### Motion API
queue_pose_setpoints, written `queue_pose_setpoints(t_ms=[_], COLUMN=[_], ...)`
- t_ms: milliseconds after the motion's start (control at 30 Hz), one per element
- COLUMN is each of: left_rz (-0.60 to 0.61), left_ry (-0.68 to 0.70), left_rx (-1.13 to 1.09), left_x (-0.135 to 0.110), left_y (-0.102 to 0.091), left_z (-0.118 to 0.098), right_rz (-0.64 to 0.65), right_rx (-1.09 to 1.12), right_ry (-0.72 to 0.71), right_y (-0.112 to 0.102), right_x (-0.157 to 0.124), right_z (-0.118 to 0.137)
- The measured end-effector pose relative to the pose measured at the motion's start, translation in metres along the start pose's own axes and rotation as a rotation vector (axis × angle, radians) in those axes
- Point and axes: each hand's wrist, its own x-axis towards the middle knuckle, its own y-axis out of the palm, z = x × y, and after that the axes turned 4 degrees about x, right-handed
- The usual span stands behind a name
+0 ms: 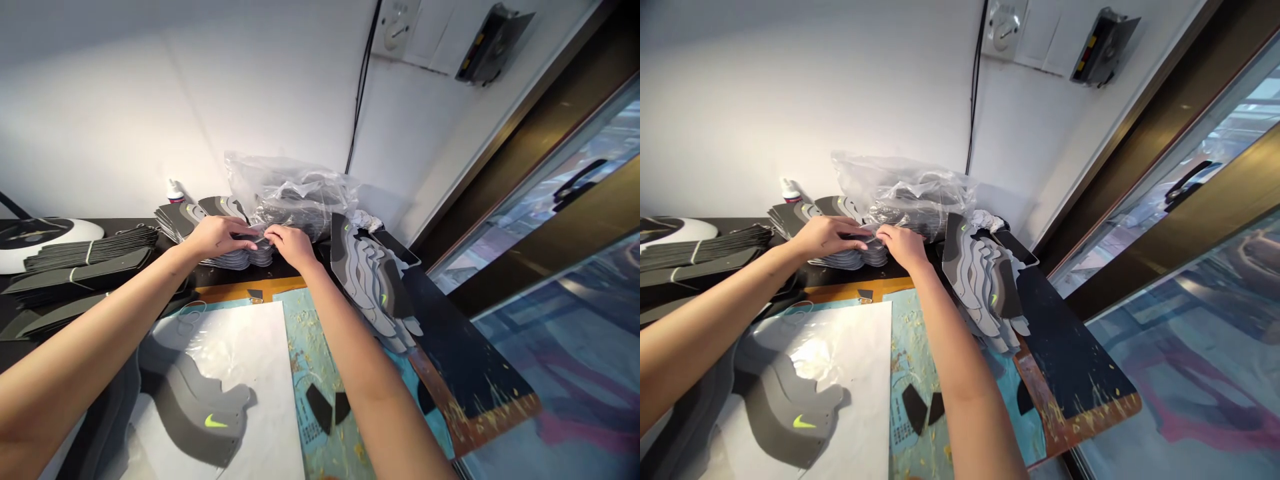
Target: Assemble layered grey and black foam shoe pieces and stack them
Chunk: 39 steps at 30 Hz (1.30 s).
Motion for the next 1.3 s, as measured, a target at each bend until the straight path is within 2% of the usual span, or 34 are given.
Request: queue_pose_setpoints(t_ms=[100, 200, 333, 433, 600, 867, 967, 1100, 1200, 1300], left_rz=[-0.007, 0.003, -0.020, -0.008, 0.047, 0.093, 0.093, 0.076, 0.042, 0.026], left_ry=[-0.010, -0.026, -0.154, -0.182, -0.083, -0.021, -0.002, -0.006, -0.073, -0.085], left_rx=[-0.003, 0.006, 0.030, 0.048, 0.066, 0.021, 0.021, 0.044, 0.070, 0.109], left_x=[0.000, -0.001, 0.000, 0.001, 0.002, 0.004, 0.007, 0.007, 0.003, 0.001], left_y=[0.002, 0.002, 0.001, 0.000, -0.003, -0.009, -0.009, -0.005, -0.003, -0.004], left_z=[0.001, -0.001, -0.005, -0.009, -0.013, -0.005, -0.002, -0.003, -0.006, -0.009], right_rz=[-0.032, -0.051, 0.022, 0.070, 0.093, 0.083, 0.026, -0.059, -0.058, 0.035], right_rx=[0.019, 0.159, 0.321, 0.255, 0.193, 0.209, 0.131, 0.085, 0.199, 0.221], right_ry=[0.050, 0.009, -0.059, -0.113, -0.196, -0.033, -0.051, -0.007, -0.070, -0.156], right_y=[0.006, 0.008, 0.006, 0.005, 0.006, 0.001, 0.002, 0.005, 0.002, -0.002], right_x=[0.003, 0.004, 0.002, 0.002, 0.004, 0.005, 0.008, 0.011, 0.009, 0.006], right_z=[0.001, -0.003, -0.011, -0.013, -0.012, -0.003, 0.004, 0.009, 0.003, -0.007])
